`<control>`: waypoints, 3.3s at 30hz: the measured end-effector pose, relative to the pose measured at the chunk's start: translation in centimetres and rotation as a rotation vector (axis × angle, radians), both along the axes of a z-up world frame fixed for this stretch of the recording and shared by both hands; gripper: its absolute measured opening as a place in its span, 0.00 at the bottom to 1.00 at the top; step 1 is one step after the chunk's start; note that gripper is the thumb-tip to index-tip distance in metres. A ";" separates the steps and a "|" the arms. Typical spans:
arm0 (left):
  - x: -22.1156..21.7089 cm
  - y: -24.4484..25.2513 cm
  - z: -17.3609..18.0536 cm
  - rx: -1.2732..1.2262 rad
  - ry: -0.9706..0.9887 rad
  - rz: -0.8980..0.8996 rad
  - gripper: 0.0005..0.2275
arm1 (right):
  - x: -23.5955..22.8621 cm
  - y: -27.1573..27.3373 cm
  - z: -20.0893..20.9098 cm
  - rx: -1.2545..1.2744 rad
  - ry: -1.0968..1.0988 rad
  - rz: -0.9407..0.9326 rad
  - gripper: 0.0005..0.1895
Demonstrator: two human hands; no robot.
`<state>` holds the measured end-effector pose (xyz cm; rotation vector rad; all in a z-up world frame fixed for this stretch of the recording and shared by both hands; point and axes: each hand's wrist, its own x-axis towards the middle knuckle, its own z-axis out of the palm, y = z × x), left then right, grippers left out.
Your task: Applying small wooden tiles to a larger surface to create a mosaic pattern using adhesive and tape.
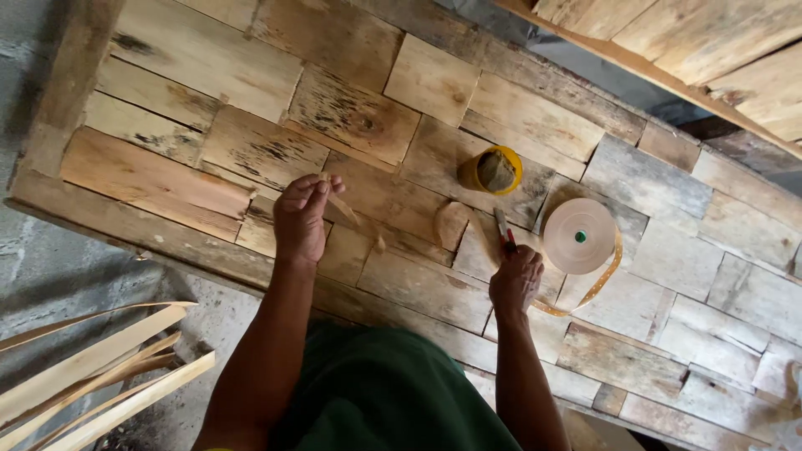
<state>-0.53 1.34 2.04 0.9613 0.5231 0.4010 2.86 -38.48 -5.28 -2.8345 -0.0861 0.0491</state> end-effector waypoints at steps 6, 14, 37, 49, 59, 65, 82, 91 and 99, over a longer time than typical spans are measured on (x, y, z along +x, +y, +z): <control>-0.5 0.9 3.6 0.108 -0.060 -0.010 0.05 | 0.0 0.4 1.6 -0.034 0.019 -0.049 0.19; -1.6 0.0 4.6 0.004 -0.182 -0.103 0.05 | -0.2 6.1 6.6 0.162 0.008 0.230 0.12; -0.7 2.3 11.4 -0.447 -0.478 0.048 0.03 | -3.2 1.7 7.0 0.619 0.466 0.404 0.18; -0.1 1.0 10.8 -0.039 -0.295 0.086 0.06 | -2.3 -18.5 7.4 -0.100 0.707 0.039 0.51; -0.7 -0.6 10.8 0.366 -0.162 -0.063 0.08 | 0.3 -13.1 20.7 -0.739 0.616 -0.337 0.45; -0.2 -1.6 11.5 0.387 -0.187 -0.150 0.35 | 1.6 -2.3 22.2 0.271 0.022 -0.027 0.22; 3.2 -2.9 7.0 0.340 -0.141 -0.201 0.27 | 7.4 23.2 23.2 0.668 -0.078 0.586 0.05; 6.0 1.0 5.4 0.187 0.130 -0.318 0.06 | 9.2 26.4 21.3 0.500 -0.358 0.635 0.05; 7.6 4.7 4.4 0.241 0.234 -0.349 0.06 | 11.7 29.6 19.4 0.547 -0.349 0.594 0.12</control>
